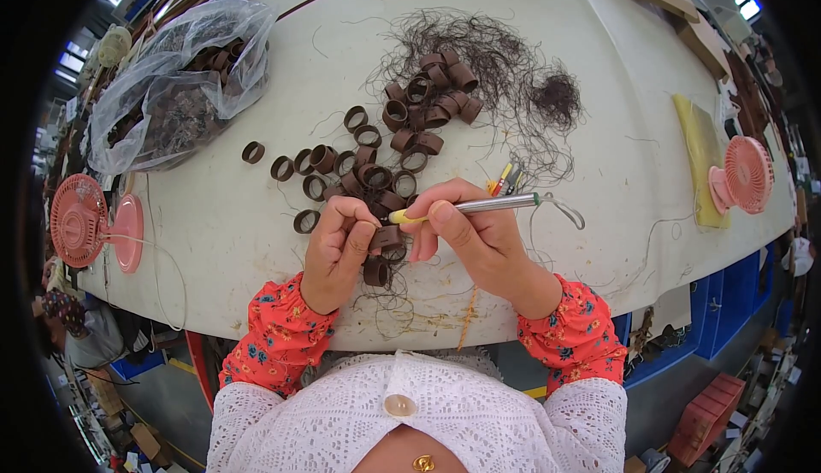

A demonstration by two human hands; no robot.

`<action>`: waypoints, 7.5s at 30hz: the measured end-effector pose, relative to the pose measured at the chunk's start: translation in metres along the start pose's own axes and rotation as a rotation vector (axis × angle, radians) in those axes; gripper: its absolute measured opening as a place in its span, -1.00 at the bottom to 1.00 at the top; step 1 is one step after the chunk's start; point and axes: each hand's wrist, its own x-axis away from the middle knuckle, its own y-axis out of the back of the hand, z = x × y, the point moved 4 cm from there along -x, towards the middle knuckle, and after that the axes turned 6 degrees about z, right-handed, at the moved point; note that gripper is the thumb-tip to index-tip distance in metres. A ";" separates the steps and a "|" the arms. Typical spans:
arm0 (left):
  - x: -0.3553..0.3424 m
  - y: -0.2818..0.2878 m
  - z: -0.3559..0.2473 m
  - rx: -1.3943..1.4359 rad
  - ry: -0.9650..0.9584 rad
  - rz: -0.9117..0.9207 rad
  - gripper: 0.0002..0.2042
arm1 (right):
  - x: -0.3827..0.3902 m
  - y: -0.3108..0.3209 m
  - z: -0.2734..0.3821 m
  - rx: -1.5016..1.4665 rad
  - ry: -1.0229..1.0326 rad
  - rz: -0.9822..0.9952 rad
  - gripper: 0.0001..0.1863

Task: Applying edge finish or adhesive to small leather rings using a precision applicator tool.

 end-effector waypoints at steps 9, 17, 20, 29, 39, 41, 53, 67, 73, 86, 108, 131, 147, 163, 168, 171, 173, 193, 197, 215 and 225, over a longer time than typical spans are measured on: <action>-0.003 0.002 -0.003 0.165 0.007 -0.121 -0.85 | -0.007 -0.006 0.000 0.608 -0.121 0.062 -0.81; -0.005 0.004 0.000 0.266 -0.025 -0.128 -0.82 | -0.004 -0.004 -0.011 0.135 -0.291 0.045 -0.87; -0.007 0.001 0.003 0.240 0.025 -0.121 -0.77 | -0.004 -0.003 -0.010 -0.031 -0.287 -0.025 -0.87; 0.002 0.000 -0.015 -0.238 -0.299 -0.198 -0.82 | -0.002 -0.001 -0.011 0.089 -0.108 -0.082 -0.87; -0.004 -0.001 0.001 0.105 -0.034 -0.016 -0.91 | 0.001 -0.005 -0.008 0.475 0.046 0.003 -0.86; -0.005 -0.002 0.002 0.112 -0.025 -0.003 -0.92 | 0.003 -0.003 -0.007 0.353 -0.003 -0.025 -0.86; -0.003 -0.001 -0.005 0.038 -0.135 -0.106 -0.86 | 0.002 -0.005 -0.010 0.185 -0.031 -0.099 -0.87; -0.004 -0.001 0.001 0.140 0.007 -0.015 -0.91 | 0.003 -0.005 -0.009 0.348 -0.038 -0.082 -0.85; -0.003 -0.001 -0.002 0.133 -0.051 -0.047 -0.93 | 0.001 -0.003 -0.007 0.107 -0.109 -0.110 -0.86; -0.004 -0.002 -0.004 0.293 -0.039 -0.007 -0.92 | -0.003 -0.003 -0.004 0.139 -0.039 -0.161 -0.77; -0.003 0.007 -0.003 0.070 -0.099 -0.211 -0.90 | 0.001 -0.001 0.004 0.280 0.063 -0.074 -0.75; 0.000 -0.010 -0.018 -0.594 -0.445 -0.097 -0.81 | -0.001 0.001 -0.009 0.366 -0.111 -0.156 -0.80; -0.005 0.001 -0.006 -0.148 -0.170 -0.061 -0.90 | 0.003 -0.005 -0.005 0.259 -0.079 -0.098 -0.85; -0.005 0.000 -0.007 -0.009 -0.163 -0.080 -0.86 | 0.004 -0.004 -0.010 0.337 -0.014 -0.118 -0.83; -0.005 0.005 0.000 -0.039 -0.170 -0.034 -0.85 | 0.001 -0.010 -0.006 0.614 0.150 -0.086 -0.81; -0.005 0.006 0.001 -0.041 -0.136 -0.028 -0.86 | 0.002 -0.009 -0.008 0.639 0.126 -0.096 -0.83; -0.006 0.005 0.000 -0.054 -0.136 -0.013 -0.87 | 0.003 -0.008 -0.011 0.521 0.063 -0.072 -0.84; -0.003 0.012 0.000 -0.086 -0.103 -0.246 -0.91 | 0.005 0.005 0.005 0.199 0.120 -0.118 -0.75; -0.004 0.012 0.001 -0.106 -0.099 -0.268 -0.89 | 0.004 0.003 0.008 0.271 0.159 -0.076 -0.77; -0.001 0.011 0.000 -0.131 -0.128 -0.269 -0.90 | 0.004 0.001 0.002 0.333 0.078 -0.115 -0.76; -0.001 0.015 -0.026 -0.634 -0.272 -0.332 -0.76 | -0.007 0.002 0.008 0.341 0.109 -0.168 -0.79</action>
